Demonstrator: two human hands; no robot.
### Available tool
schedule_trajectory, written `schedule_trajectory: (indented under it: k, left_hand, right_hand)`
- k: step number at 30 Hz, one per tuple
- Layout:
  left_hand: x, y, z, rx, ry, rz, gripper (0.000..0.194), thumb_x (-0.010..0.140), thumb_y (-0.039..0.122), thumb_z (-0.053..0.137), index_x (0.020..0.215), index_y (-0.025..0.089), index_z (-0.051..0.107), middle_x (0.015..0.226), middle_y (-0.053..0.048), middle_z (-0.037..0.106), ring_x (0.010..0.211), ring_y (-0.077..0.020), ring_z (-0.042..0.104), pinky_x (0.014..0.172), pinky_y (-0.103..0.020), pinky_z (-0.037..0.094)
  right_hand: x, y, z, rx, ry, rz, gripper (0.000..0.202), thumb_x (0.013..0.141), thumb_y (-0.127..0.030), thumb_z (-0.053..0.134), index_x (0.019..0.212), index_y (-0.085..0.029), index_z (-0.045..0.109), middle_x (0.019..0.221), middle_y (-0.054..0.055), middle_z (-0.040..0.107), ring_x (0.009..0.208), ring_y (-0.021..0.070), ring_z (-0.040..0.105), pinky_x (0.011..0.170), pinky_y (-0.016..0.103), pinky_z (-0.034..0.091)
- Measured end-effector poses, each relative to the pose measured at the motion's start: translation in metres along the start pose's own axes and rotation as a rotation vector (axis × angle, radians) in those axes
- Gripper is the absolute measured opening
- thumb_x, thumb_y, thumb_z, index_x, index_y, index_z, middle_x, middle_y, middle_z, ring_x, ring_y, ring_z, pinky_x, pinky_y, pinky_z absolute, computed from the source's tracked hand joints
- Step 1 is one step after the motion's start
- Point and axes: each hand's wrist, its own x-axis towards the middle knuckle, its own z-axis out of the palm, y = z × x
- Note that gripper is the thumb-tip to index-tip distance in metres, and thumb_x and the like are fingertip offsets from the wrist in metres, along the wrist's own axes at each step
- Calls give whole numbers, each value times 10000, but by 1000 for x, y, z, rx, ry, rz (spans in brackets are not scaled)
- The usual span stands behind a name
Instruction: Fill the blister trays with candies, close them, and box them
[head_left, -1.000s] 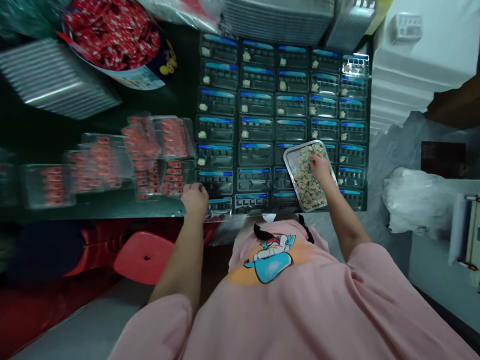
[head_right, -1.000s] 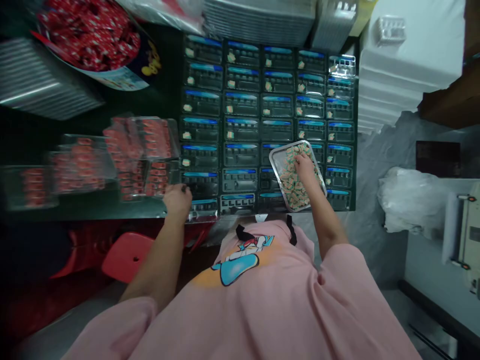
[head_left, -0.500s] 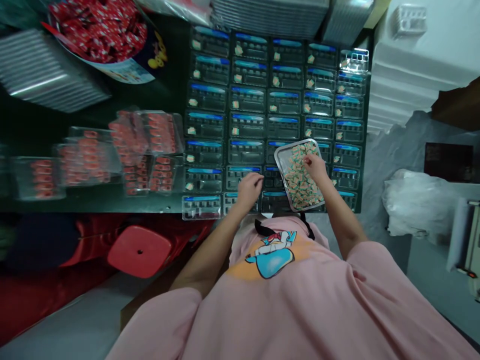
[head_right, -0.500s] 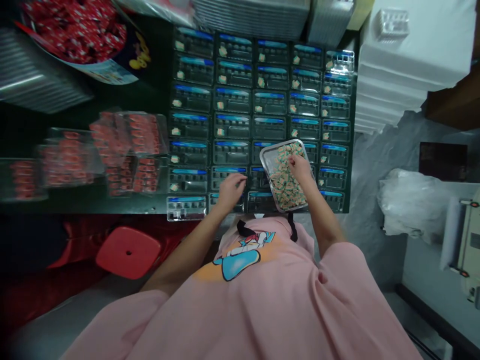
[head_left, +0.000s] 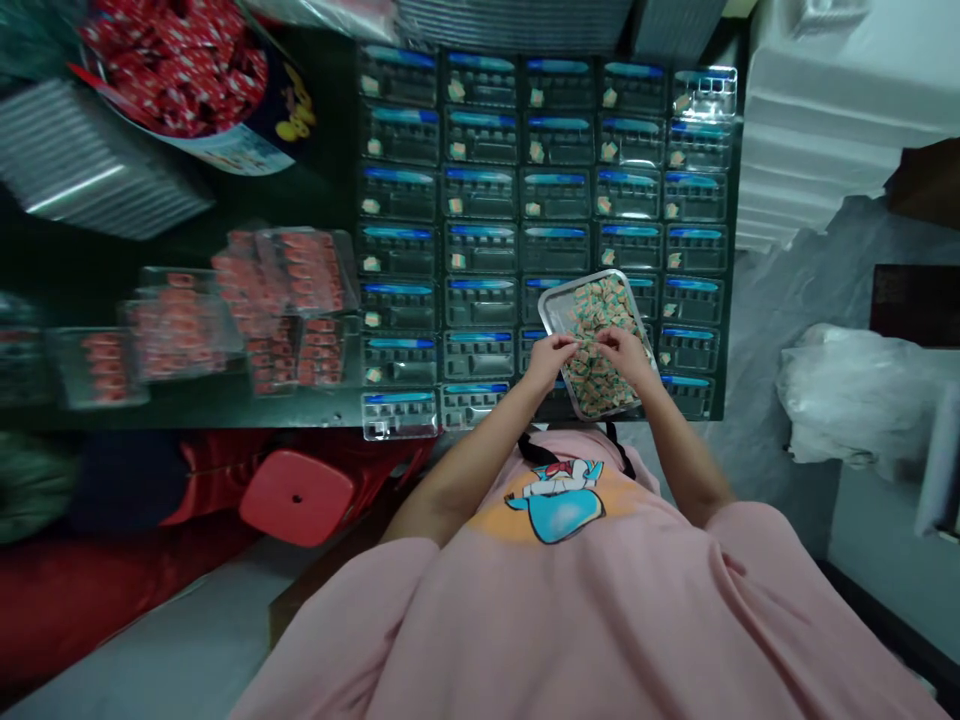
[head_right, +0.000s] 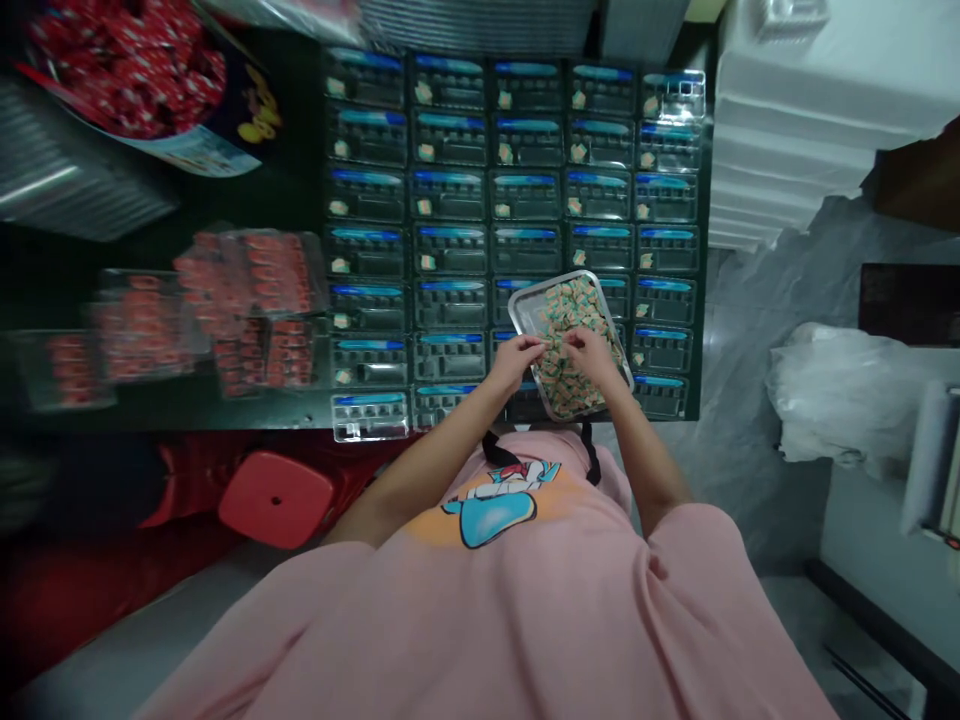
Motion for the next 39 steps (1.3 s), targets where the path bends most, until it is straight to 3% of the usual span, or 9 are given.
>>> schedule_trajectory:
  k: [4,10,16,20,24,31,39]
  left_hand:
    - [-5,-1,-14,-26,109,-28,212,621,285,765,740,158,643,629,9,627,627,-119,583,601,-235,391]
    - [-14,-6,-18,-45,133,-34,208,626,276,769,734,160,635,635,6,628,634,-123,594,621,-245,401]
    - [-12,-9,-12,-34,126,17,168,642,265,736,738,171,636,620,15,620,624,-129,597,612,-247,410]
    - [-8,-9,-5,-7,106,64,169,646,284,726,750,169,658,643,7,637,626,-129,587,609,-246,414]
    - [-5,-8,1,-25,59,83,179,637,287,734,754,161,683,680,-10,660,641,-127,580,628,-250,433]
    - [-10,-9,1,-30,-18,66,247,660,349,747,803,148,727,747,-23,690,659,-118,573,655,-248,449]
    - [-12,-12,-1,-23,-19,81,293,608,343,796,815,144,738,756,-30,699,701,-136,596,698,-270,465]
  right_hand:
    - [5,6,0,-414,-25,-62,290,732,-196,722,1020,-195,688,953,70,650,842,203,574,829,351,464]
    - [1,6,5,-558,-45,-77,193,758,-179,705,947,-196,672,1023,96,617,943,242,573,854,362,454]
    - [-4,5,3,-365,-10,-135,18,801,-222,614,812,-213,625,838,39,626,823,199,559,780,315,444]
    - [-4,1,3,6,41,-12,172,756,-363,659,800,-207,603,704,-30,571,658,133,496,656,264,420]
    - [-5,-6,7,247,-25,56,292,679,-427,718,821,-196,608,688,-45,563,640,112,489,625,246,413]
    - [-5,-8,12,266,-52,46,283,700,-426,701,854,-191,663,752,-18,626,705,127,543,682,269,452]
    - [-6,-13,13,200,-60,0,226,719,-378,682,848,-202,620,754,-13,618,700,136,566,687,282,472]
